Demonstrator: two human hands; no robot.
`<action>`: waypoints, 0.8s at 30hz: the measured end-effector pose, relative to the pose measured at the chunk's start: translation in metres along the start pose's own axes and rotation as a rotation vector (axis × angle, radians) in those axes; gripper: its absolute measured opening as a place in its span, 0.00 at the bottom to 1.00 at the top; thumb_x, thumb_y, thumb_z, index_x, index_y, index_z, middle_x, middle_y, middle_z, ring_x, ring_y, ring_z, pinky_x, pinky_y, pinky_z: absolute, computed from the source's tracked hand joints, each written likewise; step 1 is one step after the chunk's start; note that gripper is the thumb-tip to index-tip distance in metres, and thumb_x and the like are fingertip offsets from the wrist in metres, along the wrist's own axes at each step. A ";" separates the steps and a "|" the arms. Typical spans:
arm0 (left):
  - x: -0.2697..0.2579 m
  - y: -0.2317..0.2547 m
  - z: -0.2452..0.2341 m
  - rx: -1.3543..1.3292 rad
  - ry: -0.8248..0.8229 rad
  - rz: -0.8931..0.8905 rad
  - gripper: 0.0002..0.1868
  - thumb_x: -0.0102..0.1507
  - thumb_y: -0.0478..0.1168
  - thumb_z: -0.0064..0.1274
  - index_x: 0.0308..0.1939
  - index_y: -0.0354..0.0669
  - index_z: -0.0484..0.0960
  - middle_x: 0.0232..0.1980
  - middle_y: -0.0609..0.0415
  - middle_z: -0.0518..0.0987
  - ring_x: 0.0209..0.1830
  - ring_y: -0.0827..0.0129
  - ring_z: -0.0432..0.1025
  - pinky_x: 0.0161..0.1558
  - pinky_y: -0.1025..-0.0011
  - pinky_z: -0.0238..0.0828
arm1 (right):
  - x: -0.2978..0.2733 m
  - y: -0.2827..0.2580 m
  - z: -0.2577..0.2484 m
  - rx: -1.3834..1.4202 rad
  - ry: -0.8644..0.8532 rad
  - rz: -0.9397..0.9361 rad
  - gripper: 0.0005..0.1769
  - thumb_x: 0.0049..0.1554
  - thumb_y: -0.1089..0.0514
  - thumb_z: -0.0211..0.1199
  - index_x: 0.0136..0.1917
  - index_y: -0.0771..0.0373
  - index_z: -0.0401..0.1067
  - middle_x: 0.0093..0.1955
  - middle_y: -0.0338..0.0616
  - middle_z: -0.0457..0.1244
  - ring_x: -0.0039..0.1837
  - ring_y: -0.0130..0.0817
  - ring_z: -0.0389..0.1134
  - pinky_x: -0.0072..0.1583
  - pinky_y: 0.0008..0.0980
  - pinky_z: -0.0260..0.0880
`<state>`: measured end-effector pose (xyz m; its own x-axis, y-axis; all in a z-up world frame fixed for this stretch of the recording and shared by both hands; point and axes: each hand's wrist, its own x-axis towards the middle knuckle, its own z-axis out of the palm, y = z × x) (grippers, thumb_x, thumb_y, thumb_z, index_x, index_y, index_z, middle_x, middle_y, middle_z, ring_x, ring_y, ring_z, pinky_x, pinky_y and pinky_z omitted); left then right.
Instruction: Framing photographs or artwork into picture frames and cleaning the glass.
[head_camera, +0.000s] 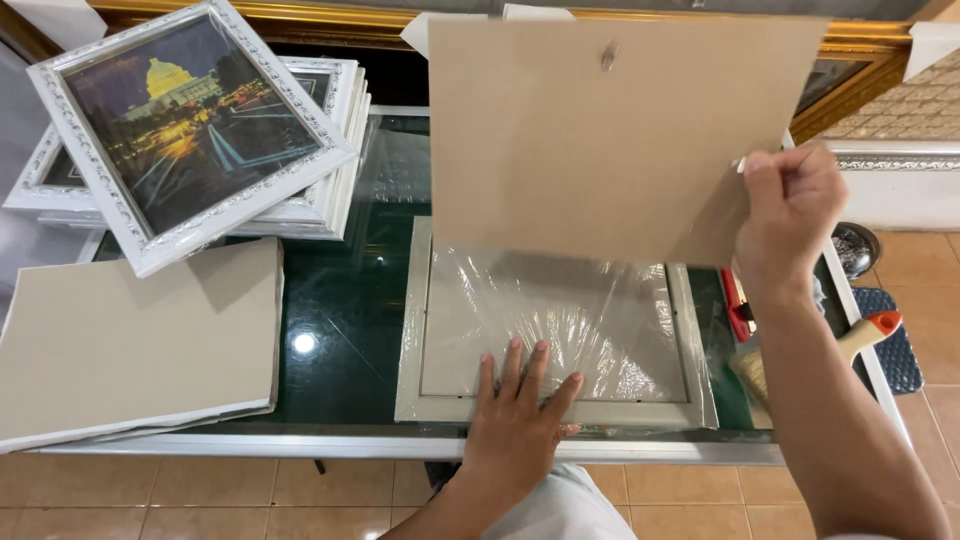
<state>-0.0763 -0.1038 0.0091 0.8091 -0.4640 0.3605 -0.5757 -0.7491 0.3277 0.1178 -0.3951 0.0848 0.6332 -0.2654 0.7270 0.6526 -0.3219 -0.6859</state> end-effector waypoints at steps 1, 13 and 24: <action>0.003 0.000 -0.004 0.006 0.020 0.002 0.31 0.64 0.55 0.55 0.69 0.52 0.74 0.75 0.33 0.61 0.76 0.34 0.51 0.68 0.30 0.42 | -0.012 -0.018 -0.004 0.046 -0.044 0.282 0.08 0.69 0.68 0.61 0.47 0.65 0.66 0.45 0.37 0.63 0.45 0.19 0.60 0.50 0.20 0.63; 0.000 0.000 0.005 -0.117 -0.111 -0.100 0.19 0.63 0.52 0.59 0.50 0.45 0.80 0.46 0.50 0.79 0.50 0.50 0.74 0.48 0.49 0.68 | -0.110 -0.097 -0.023 -0.511 -0.513 0.643 0.19 0.55 0.59 0.66 0.58 0.67 0.69 0.59 0.55 0.62 0.57 0.41 0.66 0.54 0.39 0.67; 0.003 0.002 -0.007 -0.094 0.006 -0.071 0.21 0.58 0.51 0.62 0.51 0.47 0.81 0.49 0.48 0.79 0.50 0.50 0.74 0.46 0.51 0.67 | -0.142 -0.126 0.019 -0.744 -1.078 -0.162 0.37 0.45 0.60 0.68 0.68 0.58 0.65 0.71 0.49 0.57 0.74 0.52 0.56 0.71 0.54 0.53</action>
<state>-0.0757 -0.1038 0.0175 0.8480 -0.4082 0.3381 -0.5253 -0.7324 0.4332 -0.0468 -0.2997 0.0676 0.8077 0.5638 0.1727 0.5879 -0.7926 -0.1618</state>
